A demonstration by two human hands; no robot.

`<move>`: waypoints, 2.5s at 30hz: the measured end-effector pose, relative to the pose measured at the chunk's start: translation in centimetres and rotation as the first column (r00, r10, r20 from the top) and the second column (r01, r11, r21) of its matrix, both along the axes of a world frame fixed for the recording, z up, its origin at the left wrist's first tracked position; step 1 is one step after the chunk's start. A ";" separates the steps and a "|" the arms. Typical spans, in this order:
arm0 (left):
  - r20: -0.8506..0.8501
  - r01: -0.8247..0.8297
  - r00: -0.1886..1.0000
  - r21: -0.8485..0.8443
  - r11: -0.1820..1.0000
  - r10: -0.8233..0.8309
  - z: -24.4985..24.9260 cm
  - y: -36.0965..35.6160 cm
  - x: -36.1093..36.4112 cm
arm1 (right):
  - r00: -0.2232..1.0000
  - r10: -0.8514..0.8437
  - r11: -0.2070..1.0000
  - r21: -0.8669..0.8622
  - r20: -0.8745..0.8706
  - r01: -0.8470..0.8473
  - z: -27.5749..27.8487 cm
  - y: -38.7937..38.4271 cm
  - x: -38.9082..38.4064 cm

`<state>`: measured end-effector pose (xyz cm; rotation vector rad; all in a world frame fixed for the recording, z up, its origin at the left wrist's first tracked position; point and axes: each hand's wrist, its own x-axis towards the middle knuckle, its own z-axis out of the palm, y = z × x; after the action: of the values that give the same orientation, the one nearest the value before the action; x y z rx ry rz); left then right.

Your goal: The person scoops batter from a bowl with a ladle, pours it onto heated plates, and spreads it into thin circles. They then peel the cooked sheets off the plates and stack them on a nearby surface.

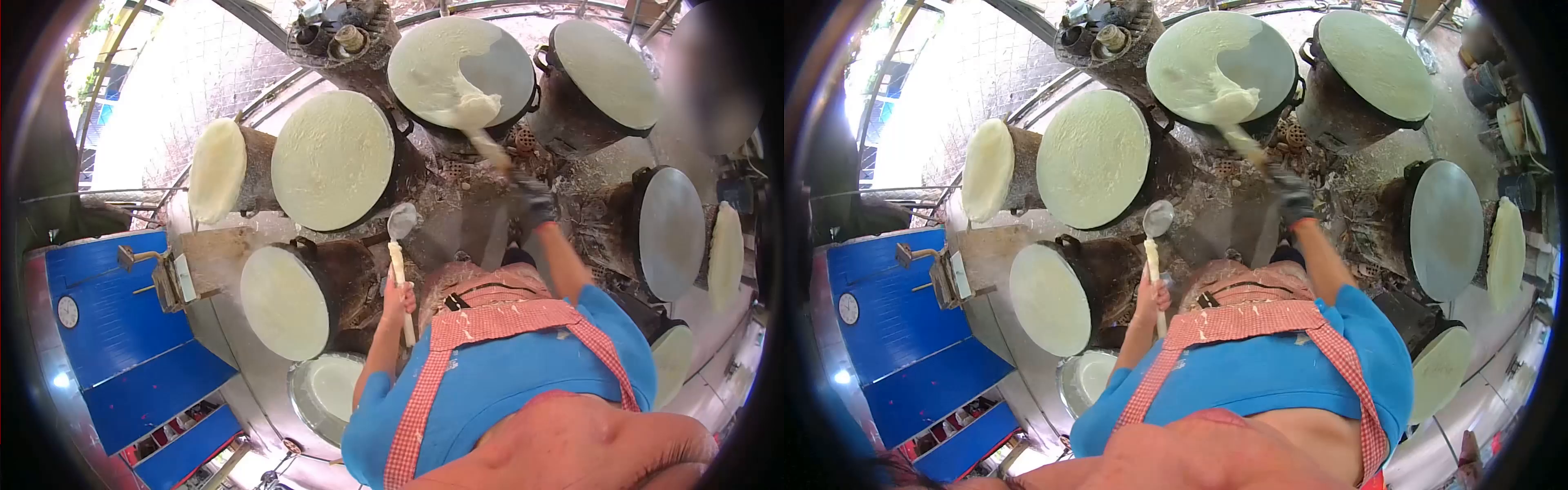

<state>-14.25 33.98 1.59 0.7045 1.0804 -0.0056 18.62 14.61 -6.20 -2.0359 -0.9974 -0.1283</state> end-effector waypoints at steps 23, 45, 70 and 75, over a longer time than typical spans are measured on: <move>0.625 0.023 0.748 -0.361 0.932 0.224 4.9 -4.8 -2.5 | 0.940 -0.325 0.917 -0.208 0.099 0.339 0.2 2.3 8.2; 0.304 -0.130 0.859 -0.650 0.749 0.412 1.8 -6.5 9.4 | 0.836 -0.394 0.898 -0.356 -0.383 0.260 7.7 3.8 21.8; 0.293 -0.106 0.821 -0.765 0.635 0.489 2.7 1.1 6.3 | 0.970 -0.227 0.897 -0.368 0.088 0.244 -2.7 2.7 17.0; 0.329 -0.043 0.815 -0.786 0.616 0.477 0.7 2.6 7.2 | 0.856 -0.454 0.847 -0.418 -0.247 0.329 4.7 5.5 20.7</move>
<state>-7.04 36.57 2.29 -0.2474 0.5487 -0.0034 39.30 20.12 -1.47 -2.4797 -0.3852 0.2015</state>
